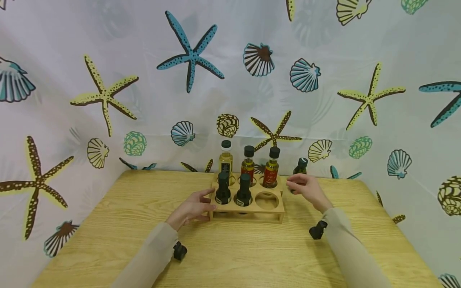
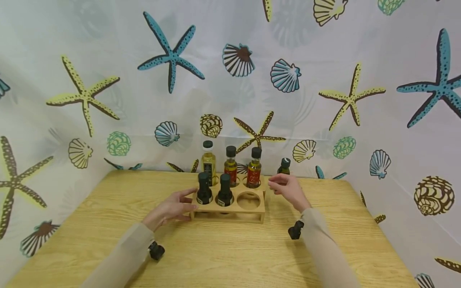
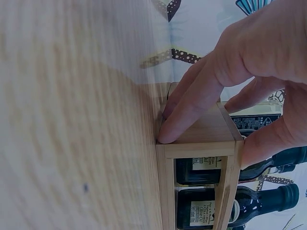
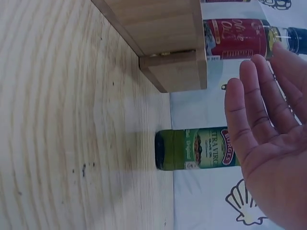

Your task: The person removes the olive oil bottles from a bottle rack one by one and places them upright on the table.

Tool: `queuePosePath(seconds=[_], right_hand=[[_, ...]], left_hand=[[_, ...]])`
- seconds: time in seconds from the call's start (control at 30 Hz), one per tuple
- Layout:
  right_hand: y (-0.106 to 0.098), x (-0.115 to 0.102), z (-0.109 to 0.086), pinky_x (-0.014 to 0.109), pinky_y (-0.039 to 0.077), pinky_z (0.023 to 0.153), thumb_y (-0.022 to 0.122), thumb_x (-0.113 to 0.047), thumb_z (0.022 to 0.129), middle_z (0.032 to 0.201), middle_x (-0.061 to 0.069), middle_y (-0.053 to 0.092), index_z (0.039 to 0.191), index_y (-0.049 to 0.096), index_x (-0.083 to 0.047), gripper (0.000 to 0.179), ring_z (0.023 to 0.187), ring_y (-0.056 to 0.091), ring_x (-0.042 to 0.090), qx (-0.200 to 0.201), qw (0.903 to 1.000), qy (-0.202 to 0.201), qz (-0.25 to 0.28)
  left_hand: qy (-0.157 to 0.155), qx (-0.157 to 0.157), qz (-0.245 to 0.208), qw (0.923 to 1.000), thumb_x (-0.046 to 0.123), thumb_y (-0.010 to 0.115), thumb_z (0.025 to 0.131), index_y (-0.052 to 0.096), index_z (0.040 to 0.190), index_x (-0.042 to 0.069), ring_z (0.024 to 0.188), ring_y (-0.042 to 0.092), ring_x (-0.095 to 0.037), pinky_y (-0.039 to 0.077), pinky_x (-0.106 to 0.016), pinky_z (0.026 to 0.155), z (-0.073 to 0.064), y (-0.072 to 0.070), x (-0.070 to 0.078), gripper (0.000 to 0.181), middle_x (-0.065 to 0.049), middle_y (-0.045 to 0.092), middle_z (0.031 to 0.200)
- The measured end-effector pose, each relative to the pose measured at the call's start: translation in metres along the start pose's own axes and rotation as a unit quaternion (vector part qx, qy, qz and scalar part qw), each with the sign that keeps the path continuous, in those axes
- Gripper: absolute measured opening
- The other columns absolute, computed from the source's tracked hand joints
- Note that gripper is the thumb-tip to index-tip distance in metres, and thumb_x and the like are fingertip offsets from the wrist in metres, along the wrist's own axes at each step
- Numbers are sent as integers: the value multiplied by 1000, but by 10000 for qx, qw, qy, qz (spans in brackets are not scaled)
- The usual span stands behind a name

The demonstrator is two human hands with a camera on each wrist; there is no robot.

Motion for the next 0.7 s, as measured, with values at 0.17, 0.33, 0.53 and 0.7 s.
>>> queuePosePath(seconds=[0.17,0.33,0.53,0.7], right_hand=[[9,-3,1,55,53,91,65,-26,96,120,20,68,125,63,4,41,110,61,45,-176,9998,-1,1],[19,-6,3,55,54,89,67,-29,94,114,19,71,123,66,3,43,103,65,41,-383,9991,-33,-152],[32,-12,2,54,57,81,68,-26,94,113,27,68,118,69,2,37,100,65,43,-811,9965,-168,-102],[41,-14,0,45,59,75,69,-28,93,116,31,65,119,68,2,39,98,62,52,-920,9956,-158,-11]], left_hand=[[-12,-18,14,10000,10,66,94,29,156,19,133,44,-46,55,-54,88,1,-1,0,73,-31,31,152],[12,-48,37,10000,10,65,94,27,157,19,133,43,-47,54,-55,88,-1,-2,1,74,-32,30,152],[65,-59,-53,9999,9,65,94,27,157,18,134,42,-48,53,-58,89,-2,-1,2,73,-33,29,152],[70,-61,-75,9999,9,65,94,28,156,18,133,43,-48,53,-57,89,-2,0,2,73,-33,29,152]])
Point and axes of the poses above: each hand's wrist, its own z-axis towards the middle knuckle, its own y-axis out of the palm, x = y × z, the point moved 1 cm from there along z, towards the middle knuckle
